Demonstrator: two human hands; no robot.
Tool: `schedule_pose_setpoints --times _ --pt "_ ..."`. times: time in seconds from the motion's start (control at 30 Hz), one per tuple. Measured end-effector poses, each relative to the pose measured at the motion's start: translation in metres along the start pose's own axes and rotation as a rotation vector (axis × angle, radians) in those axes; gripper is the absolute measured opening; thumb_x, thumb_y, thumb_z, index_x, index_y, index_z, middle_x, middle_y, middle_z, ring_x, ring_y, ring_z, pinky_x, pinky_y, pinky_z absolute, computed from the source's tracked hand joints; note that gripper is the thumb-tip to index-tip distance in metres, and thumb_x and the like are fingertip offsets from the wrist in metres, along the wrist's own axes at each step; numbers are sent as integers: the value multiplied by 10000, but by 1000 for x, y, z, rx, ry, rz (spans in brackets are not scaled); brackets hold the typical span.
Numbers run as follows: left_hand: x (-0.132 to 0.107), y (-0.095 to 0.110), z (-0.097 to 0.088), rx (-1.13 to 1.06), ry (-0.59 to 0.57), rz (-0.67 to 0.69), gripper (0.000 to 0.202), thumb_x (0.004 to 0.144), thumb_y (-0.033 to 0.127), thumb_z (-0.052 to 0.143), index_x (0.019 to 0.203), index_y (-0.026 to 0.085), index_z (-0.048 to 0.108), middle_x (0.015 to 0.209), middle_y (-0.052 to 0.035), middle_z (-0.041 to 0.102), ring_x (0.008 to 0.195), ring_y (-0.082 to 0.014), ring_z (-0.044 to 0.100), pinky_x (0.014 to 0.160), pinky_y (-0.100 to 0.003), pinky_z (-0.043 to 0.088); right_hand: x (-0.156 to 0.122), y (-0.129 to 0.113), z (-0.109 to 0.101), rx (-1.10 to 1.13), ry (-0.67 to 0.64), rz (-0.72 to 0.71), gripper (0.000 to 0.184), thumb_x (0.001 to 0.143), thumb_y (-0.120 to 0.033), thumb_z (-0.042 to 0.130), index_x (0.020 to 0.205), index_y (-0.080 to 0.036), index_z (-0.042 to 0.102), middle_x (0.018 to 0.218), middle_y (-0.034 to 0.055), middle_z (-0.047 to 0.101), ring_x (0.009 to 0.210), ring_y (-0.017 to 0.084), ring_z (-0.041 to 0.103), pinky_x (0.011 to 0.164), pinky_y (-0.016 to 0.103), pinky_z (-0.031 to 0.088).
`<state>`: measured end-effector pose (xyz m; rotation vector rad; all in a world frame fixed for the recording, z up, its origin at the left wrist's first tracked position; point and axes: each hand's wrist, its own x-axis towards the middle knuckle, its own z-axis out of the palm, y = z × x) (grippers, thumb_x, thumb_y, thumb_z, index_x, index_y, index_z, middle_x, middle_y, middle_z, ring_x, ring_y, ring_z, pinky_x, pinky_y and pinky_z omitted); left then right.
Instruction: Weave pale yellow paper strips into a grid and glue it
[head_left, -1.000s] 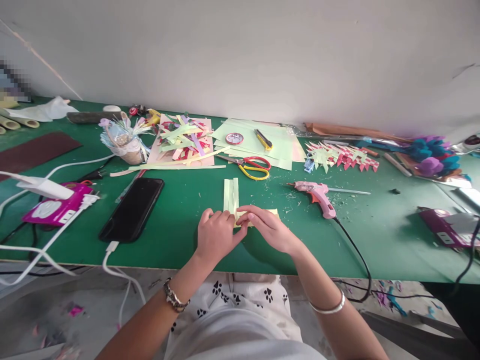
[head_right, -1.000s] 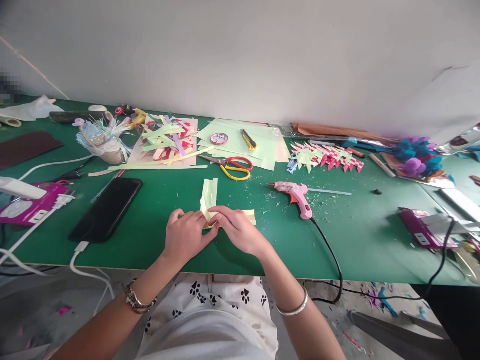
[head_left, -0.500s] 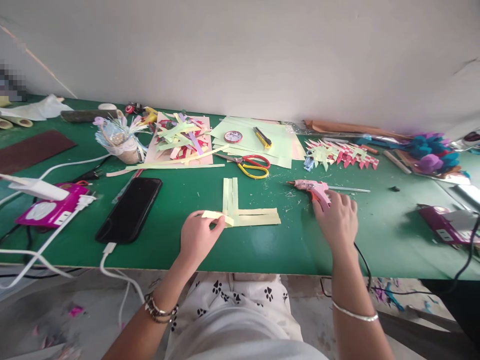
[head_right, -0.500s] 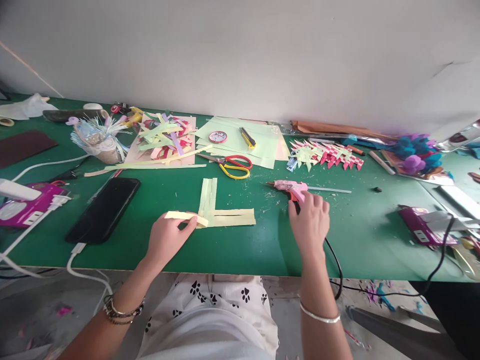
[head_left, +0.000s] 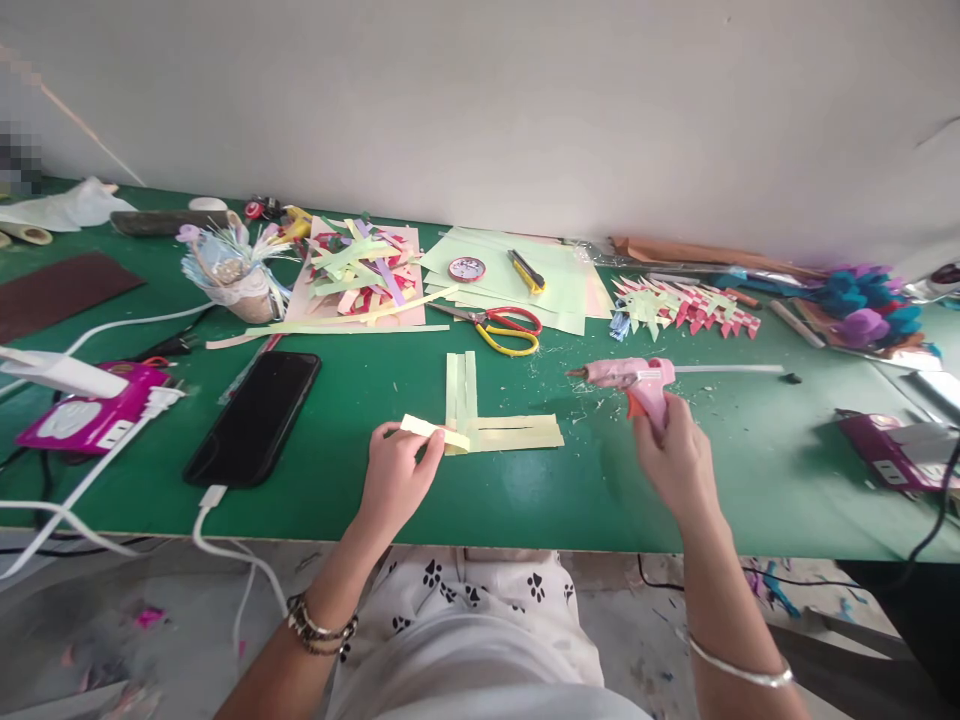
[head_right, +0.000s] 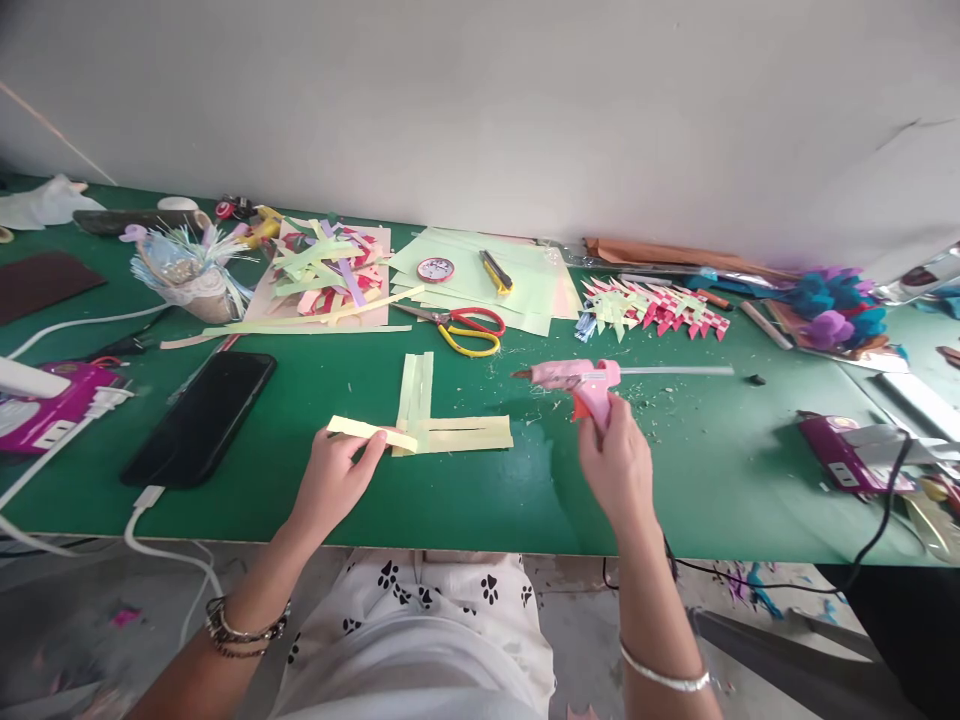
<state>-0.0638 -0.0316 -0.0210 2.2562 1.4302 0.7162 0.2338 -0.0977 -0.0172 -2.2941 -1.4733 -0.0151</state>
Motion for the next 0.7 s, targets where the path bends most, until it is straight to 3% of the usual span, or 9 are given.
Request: schedule_pose_setpoints --times 0.13,0.23,0.47,0.7 --pt "0 -1 0 -69 3 -13 400 900 298 349 724 180 688 533 -15 630 548 -155 560 663 -301 410 -30 -31 6 95 -76 -187 422 796 -407 448 1138 -160 428 831 79 583 651 196 542 526 290 401" --pt "1 -1 -1 -96 -6 -19 401 898 286 346 721 170 686 514 -13 607 507 -146 530 570 -273 389 -40 -46 17 52 -53 -212 475 789 -490 478 1148 -182 438 904 91 603 667 201 573 509 285 411" --pt "0 1 -2 -107 -13 -23 383 897 271 344 799 169 700 576 -20 637 519 -142 536 537 -266 361 -41 -53 28 -42 -97 -285 439 837 -494 435 1140 -177 465 960 91 624 710 208 606 442 264 375" --pt "-1 0 2 1 -2 -15 405 902 279 343 798 150 712 448 -6 537 472 -144 485 553 -285 341 -43 -55 27 -64 -138 -317 451 849 -501 421 1150 -167 462 962 81 626 728 205 615 450 265 394"
